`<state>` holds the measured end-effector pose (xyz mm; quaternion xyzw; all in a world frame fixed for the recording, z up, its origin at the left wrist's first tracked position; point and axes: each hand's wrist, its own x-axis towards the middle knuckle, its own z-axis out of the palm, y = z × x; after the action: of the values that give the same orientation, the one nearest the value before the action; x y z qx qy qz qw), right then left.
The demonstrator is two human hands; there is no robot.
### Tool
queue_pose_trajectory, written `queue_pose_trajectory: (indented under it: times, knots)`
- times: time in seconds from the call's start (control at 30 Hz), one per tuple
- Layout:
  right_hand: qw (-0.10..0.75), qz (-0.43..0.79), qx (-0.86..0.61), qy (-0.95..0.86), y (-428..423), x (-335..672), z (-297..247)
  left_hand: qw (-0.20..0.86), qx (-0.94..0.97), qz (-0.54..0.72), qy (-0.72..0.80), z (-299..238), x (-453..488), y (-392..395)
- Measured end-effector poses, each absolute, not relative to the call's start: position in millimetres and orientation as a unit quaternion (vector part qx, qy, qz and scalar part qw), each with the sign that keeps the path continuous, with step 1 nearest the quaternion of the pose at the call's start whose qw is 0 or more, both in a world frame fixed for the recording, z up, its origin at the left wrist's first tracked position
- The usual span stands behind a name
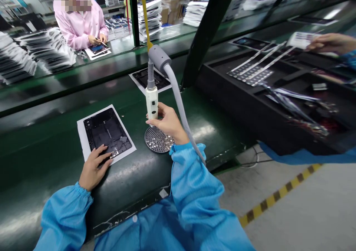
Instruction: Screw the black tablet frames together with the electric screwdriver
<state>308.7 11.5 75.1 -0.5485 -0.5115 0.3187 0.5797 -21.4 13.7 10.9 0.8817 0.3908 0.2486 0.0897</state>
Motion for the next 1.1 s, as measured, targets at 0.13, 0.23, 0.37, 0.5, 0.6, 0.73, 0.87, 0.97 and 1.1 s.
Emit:
queue_pose_trajectory:
  times: [0.13,0.23,0.37,0.5,0.6,0.73,0.87,0.97,1.1]
  knots:
    - [0.579,0.313,-0.549,-0.515,12,309,74,0.088,0.883,0.248,0.390,10,-21,14]
    - [0.580,0.316,-0.548,-0.513,11,309,74,0.086,0.883,0.245,0.390,10,-22,14]
    - [0.580,0.321,-0.549,-0.508,10,308,75,0.084,0.885,0.243,0.389,11,-22,14]
    - [0.578,0.328,-0.547,-0.510,9,308,76,0.083,0.885,0.239,0.390,12,-22,14]
    - [0.577,0.333,-0.546,-0.508,10,308,74,0.081,0.884,0.243,0.390,12,-21,13]
    - [0.571,0.332,-0.551,-0.510,12,308,73,0.079,0.886,0.244,0.386,10,-21,13]
    - [0.576,0.314,-0.556,-0.511,9,307,79,0.084,0.882,0.259,0.385,7,-21,15]
    - [0.596,0.311,-0.541,-0.505,3,299,89,0.090,0.876,0.267,0.391,5,-19,15]
    - [0.597,0.356,-0.509,-0.507,-3,269,99,0.108,0.874,0.260,0.397,3,-15,10]
